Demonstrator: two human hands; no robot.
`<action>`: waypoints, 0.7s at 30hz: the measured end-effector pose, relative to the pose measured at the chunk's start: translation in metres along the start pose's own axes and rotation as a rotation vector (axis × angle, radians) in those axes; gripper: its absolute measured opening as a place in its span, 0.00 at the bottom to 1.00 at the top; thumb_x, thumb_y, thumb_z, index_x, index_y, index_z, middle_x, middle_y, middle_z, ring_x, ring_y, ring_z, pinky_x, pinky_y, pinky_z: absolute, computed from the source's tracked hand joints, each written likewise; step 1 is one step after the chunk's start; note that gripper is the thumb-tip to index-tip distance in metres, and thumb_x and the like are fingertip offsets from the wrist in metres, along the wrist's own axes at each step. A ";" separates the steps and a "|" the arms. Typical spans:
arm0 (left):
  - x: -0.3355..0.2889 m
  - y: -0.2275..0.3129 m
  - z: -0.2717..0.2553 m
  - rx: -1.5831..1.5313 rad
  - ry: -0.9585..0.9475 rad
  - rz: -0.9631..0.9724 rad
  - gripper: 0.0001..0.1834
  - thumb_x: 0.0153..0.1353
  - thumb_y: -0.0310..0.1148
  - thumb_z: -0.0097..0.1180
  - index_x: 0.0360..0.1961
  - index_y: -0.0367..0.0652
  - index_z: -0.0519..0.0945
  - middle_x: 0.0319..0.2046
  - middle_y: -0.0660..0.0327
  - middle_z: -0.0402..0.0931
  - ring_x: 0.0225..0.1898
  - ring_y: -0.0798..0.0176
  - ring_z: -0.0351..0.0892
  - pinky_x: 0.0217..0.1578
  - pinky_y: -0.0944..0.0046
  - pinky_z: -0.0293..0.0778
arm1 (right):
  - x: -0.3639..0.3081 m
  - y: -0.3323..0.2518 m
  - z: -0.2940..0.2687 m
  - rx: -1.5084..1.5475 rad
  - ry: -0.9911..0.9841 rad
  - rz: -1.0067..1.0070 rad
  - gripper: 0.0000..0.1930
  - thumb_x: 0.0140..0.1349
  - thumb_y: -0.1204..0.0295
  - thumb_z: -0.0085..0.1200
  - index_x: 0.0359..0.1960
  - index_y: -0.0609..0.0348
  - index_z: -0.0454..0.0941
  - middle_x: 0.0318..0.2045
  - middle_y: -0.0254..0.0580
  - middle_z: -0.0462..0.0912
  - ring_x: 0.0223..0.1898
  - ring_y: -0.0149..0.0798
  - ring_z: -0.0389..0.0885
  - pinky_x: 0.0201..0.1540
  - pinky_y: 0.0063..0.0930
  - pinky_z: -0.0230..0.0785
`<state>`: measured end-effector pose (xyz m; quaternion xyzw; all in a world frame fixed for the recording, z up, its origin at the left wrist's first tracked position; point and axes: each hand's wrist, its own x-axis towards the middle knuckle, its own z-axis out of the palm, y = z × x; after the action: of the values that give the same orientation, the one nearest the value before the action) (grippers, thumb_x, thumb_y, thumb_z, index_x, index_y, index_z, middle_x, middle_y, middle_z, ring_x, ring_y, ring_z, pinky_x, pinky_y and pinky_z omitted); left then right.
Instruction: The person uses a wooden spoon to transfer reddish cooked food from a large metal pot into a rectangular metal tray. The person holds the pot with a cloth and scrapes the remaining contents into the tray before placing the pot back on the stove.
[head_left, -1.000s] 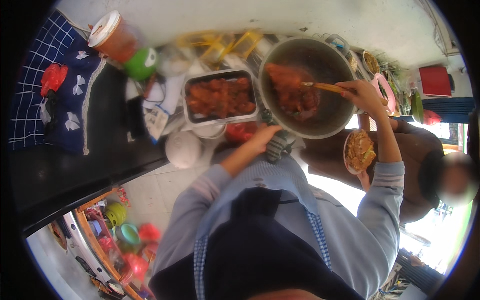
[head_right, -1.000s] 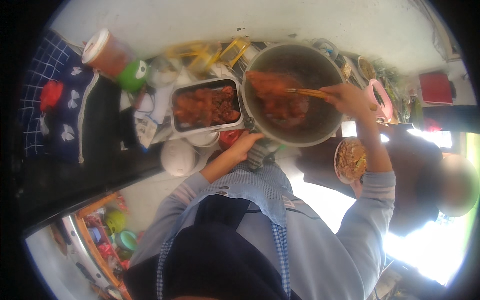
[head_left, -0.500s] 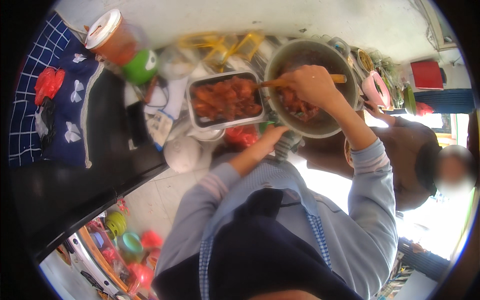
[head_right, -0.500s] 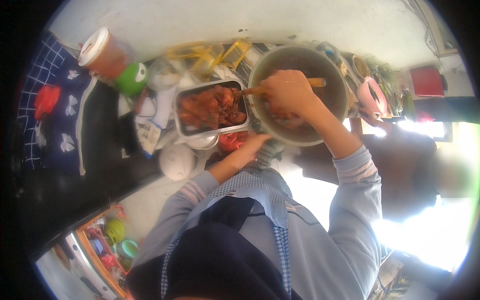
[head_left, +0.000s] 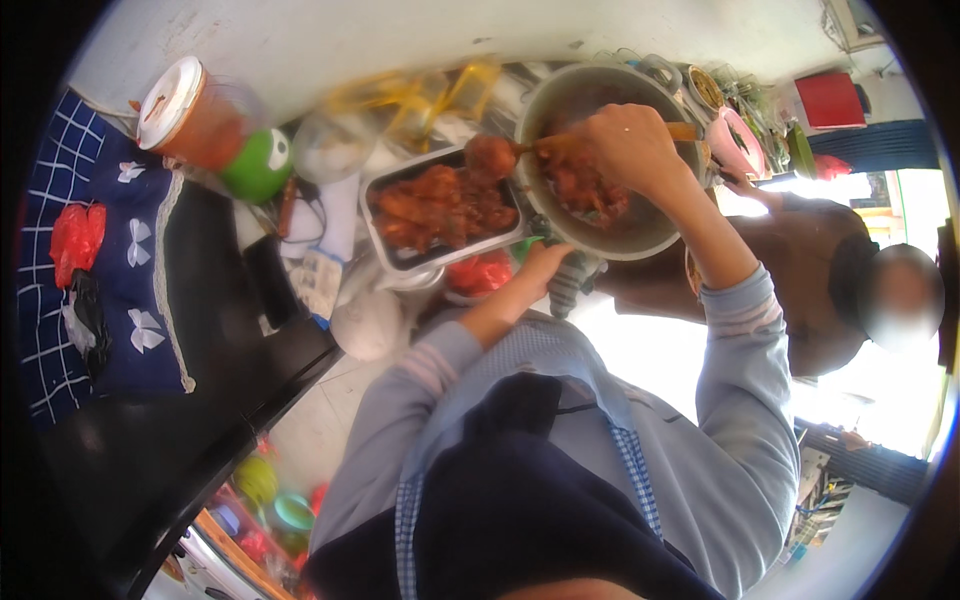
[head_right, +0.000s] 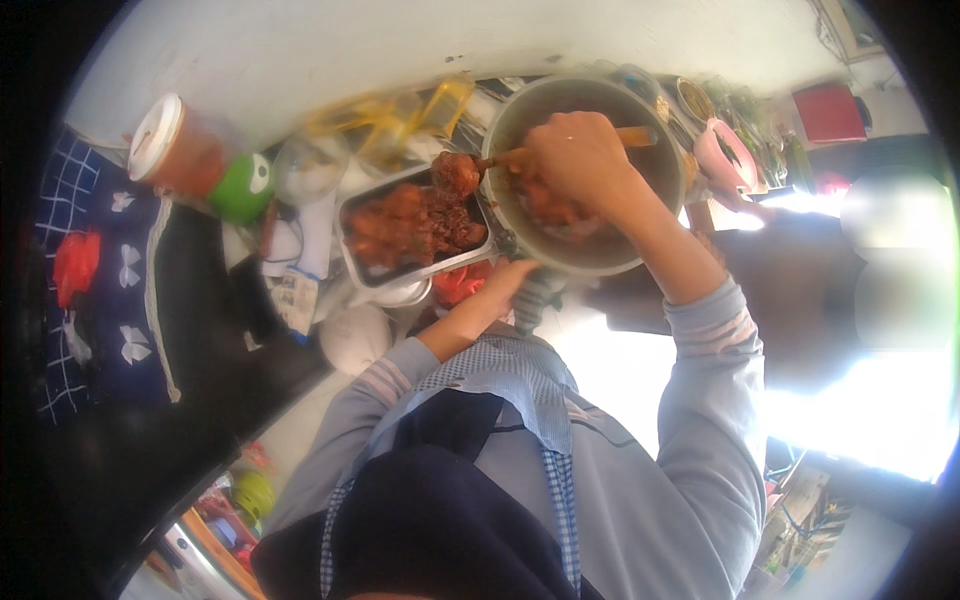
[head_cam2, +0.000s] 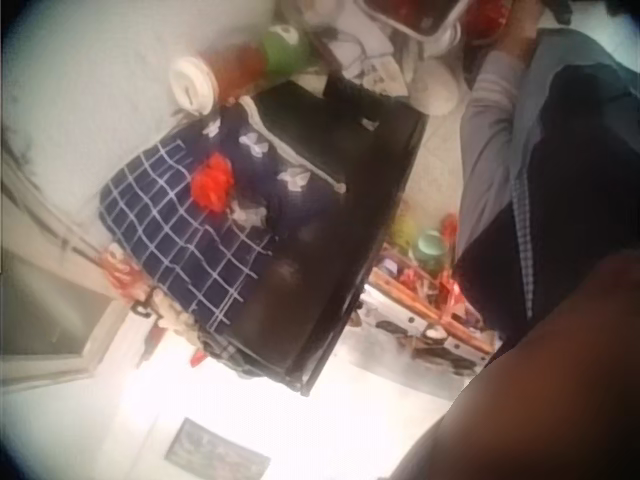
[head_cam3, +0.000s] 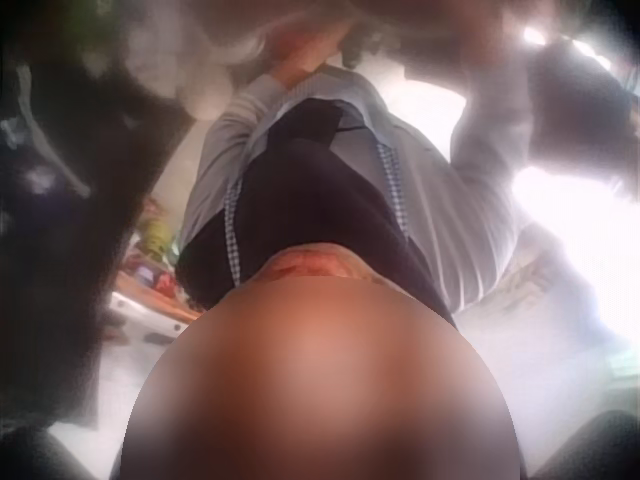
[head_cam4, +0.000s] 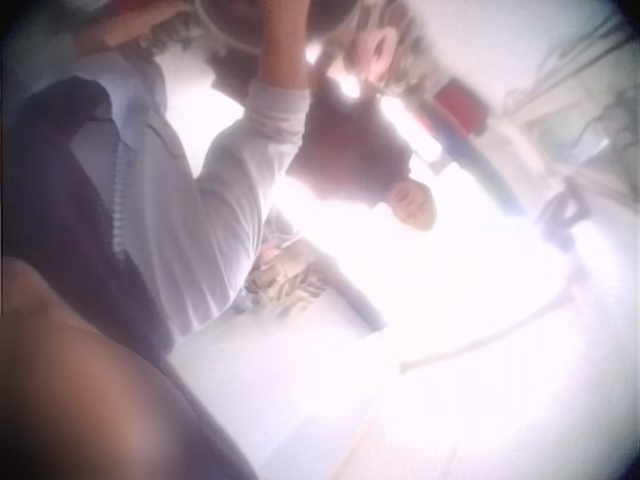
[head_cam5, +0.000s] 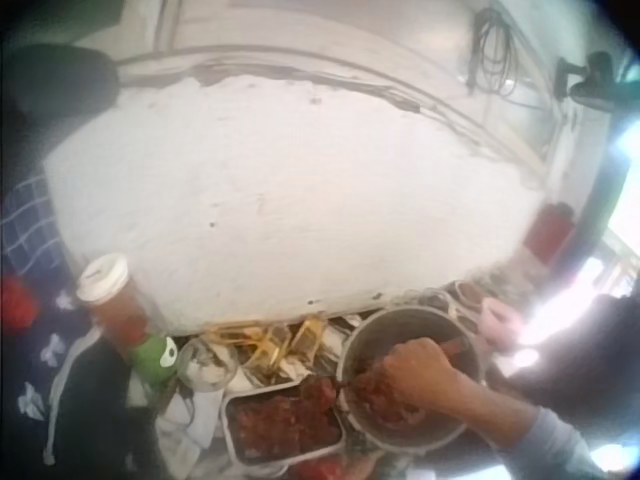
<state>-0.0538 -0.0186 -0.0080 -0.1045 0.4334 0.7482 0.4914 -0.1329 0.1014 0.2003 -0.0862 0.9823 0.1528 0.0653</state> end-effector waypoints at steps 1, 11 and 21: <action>0.001 0.000 -0.001 0.013 0.005 0.005 0.30 0.57 0.39 0.63 0.50 0.25 0.66 0.36 0.48 0.76 0.31 0.57 0.80 0.28 0.59 0.77 | 0.001 -0.003 0.002 -0.010 0.003 -0.020 0.08 0.51 0.64 0.60 0.30 0.50 0.85 0.26 0.45 0.83 0.31 0.47 0.84 0.34 0.39 0.76; 0.013 -0.004 -0.009 0.006 -0.042 -0.101 0.30 0.58 0.41 0.62 0.52 0.33 0.63 0.40 0.47 0.70 0.28 0.59 0.76 0.19 0.55 0.72 | -0.003 -0.058 0.027 -0.260 0.122 -0.027 0.18 0.52 0.69 0.56 0.47 0.52 0.77 0.32 0.35 0.74 0.36 0.38 0.75 0.36 0.32 0.64; 0.026 -0.014 -0.009 -0.034 -0.090 -0.060 0.18 0.60 0.38 0.58 0.41 0.33 0.71 0.26 0.55 0.75 0.22 0.59 0.76 0.15 0.53 0.70 | -0.014 -0.044 0.054 -0.124 0.346 0.010 0.21 0.54 0.69 0.54 0.52 0.48 0.75 0.36 0.36 0.73 0.37 0.38 0.74 0.38 0.33 0.64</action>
<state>-0.0578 -0.0072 -0.0361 -0.0921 0.3947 0.7443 0.5307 -0.1052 0.0793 0.1385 -0.1103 0.9680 0.1962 -0.1106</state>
